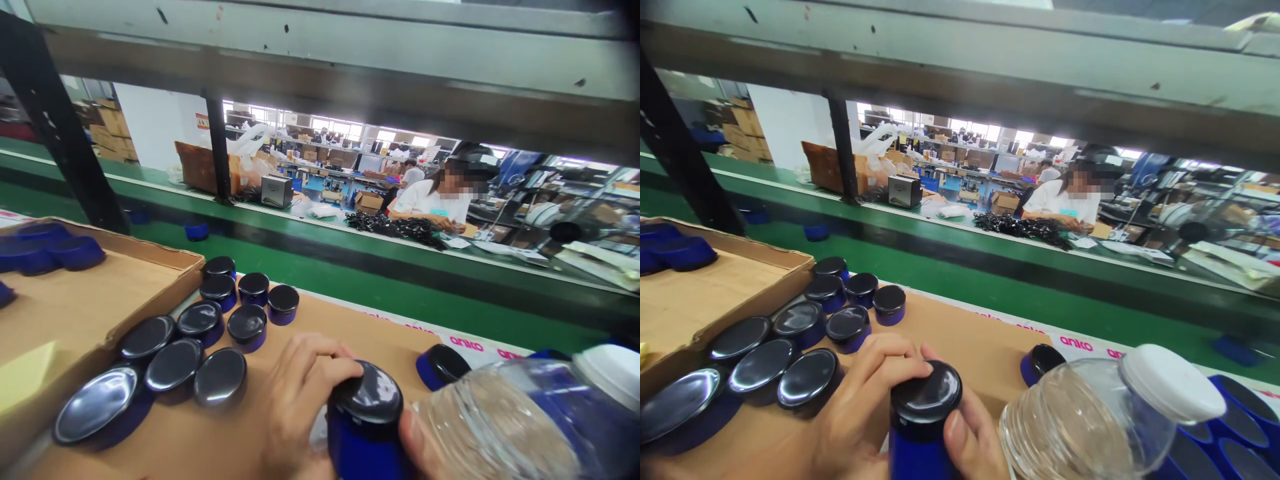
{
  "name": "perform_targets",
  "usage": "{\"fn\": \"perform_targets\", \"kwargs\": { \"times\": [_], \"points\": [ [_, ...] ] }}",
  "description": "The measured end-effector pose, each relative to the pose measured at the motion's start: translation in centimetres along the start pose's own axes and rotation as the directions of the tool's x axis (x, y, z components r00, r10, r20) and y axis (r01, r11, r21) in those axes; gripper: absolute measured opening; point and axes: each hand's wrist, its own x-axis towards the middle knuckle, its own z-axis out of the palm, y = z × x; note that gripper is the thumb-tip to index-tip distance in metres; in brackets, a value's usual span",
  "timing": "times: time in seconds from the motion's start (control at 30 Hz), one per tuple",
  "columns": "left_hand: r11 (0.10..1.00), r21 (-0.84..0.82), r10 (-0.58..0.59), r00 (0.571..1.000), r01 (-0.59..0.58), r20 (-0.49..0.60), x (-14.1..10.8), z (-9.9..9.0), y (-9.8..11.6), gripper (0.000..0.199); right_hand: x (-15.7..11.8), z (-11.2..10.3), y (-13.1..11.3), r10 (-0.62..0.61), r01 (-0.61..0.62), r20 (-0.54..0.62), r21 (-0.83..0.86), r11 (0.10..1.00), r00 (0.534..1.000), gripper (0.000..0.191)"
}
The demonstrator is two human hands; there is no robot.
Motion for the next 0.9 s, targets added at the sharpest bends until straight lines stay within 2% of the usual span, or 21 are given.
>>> {"fn": "perform_targets", "kwargs": {
  "times": [0.1,0.17,0.23,0.3,0.37,0.43,0.47,0.5,0.53,0.57,0.6,0.63,0.67,0.73,0.8,0.9],
  "points": [
    [0.985,-0.129,-0.104,0.991,0.115,0.089,-0.4,0.2,0.0,0.049,0.1,0.0,-0.1,0.009,-0.009,-0.004,0.021,1.000,1.000,0.050],
    [0.976,-0.197,-0.069,0.990,0.093,0.125,-0.5,0.6,-0.3,0.056,0.3,0.0,-0.4,0.024,-0.024,-0.008,0.028,0.999,1.000,0.044],
    [0.974,-0.225,0.015,0.994,0.011,0.111,-0.5,1.2,-0.8,0.064,0.4,0.1,-0.8,0.048,-0.049,0.003,0.040,0.998,0.999,0.041],
    [0.974,-0.224,0.049,0.995,-0.029,0.085,-0.5,1.5,-1.1,0.070,0.6,0.3,-1.1,0.079,-0.080,0.028,0.069,0.994,0.997,0.044],
    [0.968,-0.250,0.029,0.999,-0.017,0.042,-0.4,1.4,-1.3,0.072,0.8,0.5,-1.2,0.127,-0.136,0.083,0.123,0.983,0.988,0.054],
    [0.950,-0.303,-0.056,0.995,0.078,0.079,-0.4,0.9,-1.1,0.067,1.1,0.8,-1.0,0.153,-0.178,0.113,0.261,0.949,0.982,0.057],
    [0.925,-0.327,-0.162,0.980,0.192,0.116,-0.5,0.5,-0.9,0.066,1.2,0.9,-0.7,0.137,-0.154,0.077,0.318,0.936,0.988,0.053],
    [0.875,-0.336,-0.310,0.937,0.347,0.161,-0.6,0.0,-0.7,0.066,1.3,0.9,-0.5,0.102,-0.097,0.004,0.346,0.933,0.995,0.046],
    [0.790,-0.338,-0.465,0.859,0.511,0.214,-0.7,-0.4,-0.5,0.070,1.3,0.8,-0.1,0.052,-0.019,-0.088,0.342,0.939,0.995,0.042],
    [0.684,-0.341,-0.588,0.764,0.645,0.265,-0.8,-0.7,-0.4,0.077,1.4,0.7,0.2,-0.022,0.074,-0.176,0.293,0.953,0.984,0.043],
    [0.584,-0.357,-0.668,0.681,0.729,0.300,-0.9,-1.0,-0.3,0.083,1.5,0.6,0.5,-0.105,0.153,-0.233,0.198,0.968,0.967,0.047],
    [0.507,-0.393,-0.693,0.634,0.767,0.343,-0.9,-1.1,-0.3,0.087,1.5,0.4,0.8,-0.179,0.209,-0.253,0.098,0.973,0.951,0.050],
    [0.457,-0.439,-0.676,0.623,0.773,0.394,-0.9,-1.1,-0.3,0.087,1.6,0.2,0.9,-0.237,0.248,-0.251,0.012,0.969,0.939,0.048],
    [0.399,-0.524,-0.599,0.646,0.753,0.472,-0.8,-0.9,-0.6,0.084,1.6,0.0,1.1,-0.304,0.285,-0.237,-0.113,0.952,0.923,0.038],
    [0.342,-0.568,-0.545,0.651,0.748,0.528,-0.7,-0.7,-1.1,0.081,1.6,0.0,0.9,-0.317,0.286,-0.239,-0.158,0.945,0.918,0.038],
    [0.305,-0.588,-0.477,0.654,0.749,0.587,-0.7,-0.5,-1.9,0.080,1.5,0.1,0.3,-0.342,0.302,-0.210,-0.203,0.932,0.916,0.037]
  ]
}}
